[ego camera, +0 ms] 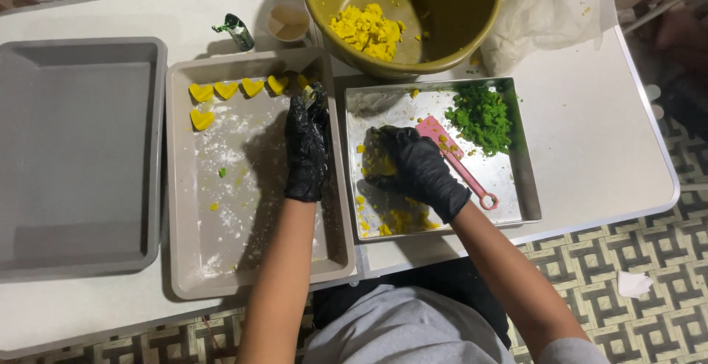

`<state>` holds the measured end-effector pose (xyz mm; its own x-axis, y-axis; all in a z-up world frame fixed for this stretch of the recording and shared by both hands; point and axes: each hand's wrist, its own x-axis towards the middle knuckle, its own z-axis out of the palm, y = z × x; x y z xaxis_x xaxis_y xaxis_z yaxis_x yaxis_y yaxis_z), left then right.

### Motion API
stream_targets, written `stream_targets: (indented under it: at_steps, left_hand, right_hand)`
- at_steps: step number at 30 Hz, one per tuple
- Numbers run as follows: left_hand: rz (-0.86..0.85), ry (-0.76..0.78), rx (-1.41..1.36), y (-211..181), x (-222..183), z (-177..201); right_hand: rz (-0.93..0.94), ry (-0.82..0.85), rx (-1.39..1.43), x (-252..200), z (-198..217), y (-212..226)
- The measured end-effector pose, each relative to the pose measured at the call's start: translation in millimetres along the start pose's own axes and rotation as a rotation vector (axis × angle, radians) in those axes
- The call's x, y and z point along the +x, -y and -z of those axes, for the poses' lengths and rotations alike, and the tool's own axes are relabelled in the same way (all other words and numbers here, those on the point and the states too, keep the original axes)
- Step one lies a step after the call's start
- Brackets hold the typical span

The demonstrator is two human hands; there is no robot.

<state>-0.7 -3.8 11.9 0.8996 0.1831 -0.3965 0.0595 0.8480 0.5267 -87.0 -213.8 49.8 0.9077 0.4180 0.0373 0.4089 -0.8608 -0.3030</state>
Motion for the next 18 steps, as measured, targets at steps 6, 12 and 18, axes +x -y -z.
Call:
stream_targets:
  at_steps: [6,12,18]
  left_hand:
    - [0.071,0.027,-0.095,0,5,3]
    - [0.063,0.015,-0.116,-3,-4,-5]
    - [0.025,0.030,-0.079,1,1,2]
  right_hand:
    - [0.206,0.002,-0.019,4,-41,-4]
    - [0.289,-0.101,-0.060,4,-37,-7]
    - [-0.187,-0.064,0.555,6,-5,4]
